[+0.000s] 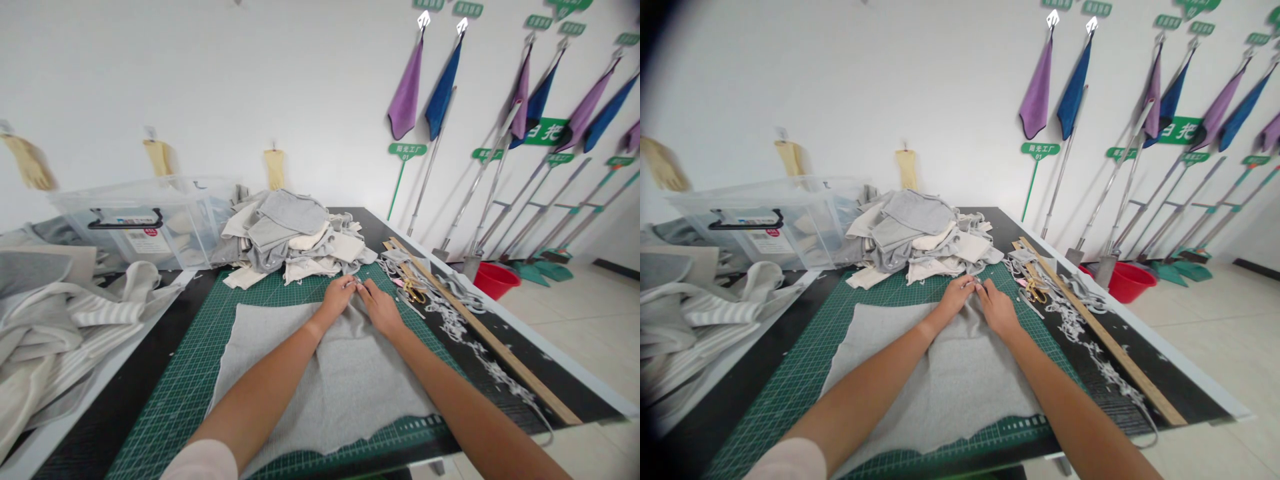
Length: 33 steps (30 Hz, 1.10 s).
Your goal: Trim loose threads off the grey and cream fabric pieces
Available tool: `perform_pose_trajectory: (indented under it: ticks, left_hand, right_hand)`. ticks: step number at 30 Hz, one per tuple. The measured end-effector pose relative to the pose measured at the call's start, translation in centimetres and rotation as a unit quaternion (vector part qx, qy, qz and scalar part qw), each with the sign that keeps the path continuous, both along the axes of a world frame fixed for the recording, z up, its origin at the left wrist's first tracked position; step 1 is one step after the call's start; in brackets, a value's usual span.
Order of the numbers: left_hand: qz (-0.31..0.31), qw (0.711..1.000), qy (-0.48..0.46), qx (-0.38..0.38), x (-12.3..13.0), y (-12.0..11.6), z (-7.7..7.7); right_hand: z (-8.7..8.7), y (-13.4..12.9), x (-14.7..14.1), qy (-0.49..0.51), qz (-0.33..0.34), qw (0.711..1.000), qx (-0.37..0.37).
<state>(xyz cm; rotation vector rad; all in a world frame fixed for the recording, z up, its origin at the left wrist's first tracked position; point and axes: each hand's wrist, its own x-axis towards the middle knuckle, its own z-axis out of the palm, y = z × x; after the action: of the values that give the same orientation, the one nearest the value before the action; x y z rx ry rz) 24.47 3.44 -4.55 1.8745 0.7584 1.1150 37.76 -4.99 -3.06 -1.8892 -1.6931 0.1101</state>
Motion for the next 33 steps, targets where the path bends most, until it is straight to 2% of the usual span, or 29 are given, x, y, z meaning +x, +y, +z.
perform_pose_trajectory:
  ticks: [7,33]
  left_hand:
    - [0.006,1.000,0.011,-0.005,-0.10,0.08,0.03]
    - [0.016,1.000,0.006,-0.008,-0.17,-0.05,0.24]
  right_hand:
    - [0.12,-0.18,-0.12,-0.001,0.017,1.000,0.013]
    - [0.12,-0.16,-0.48,0.006,0.010,1.000,0.021]
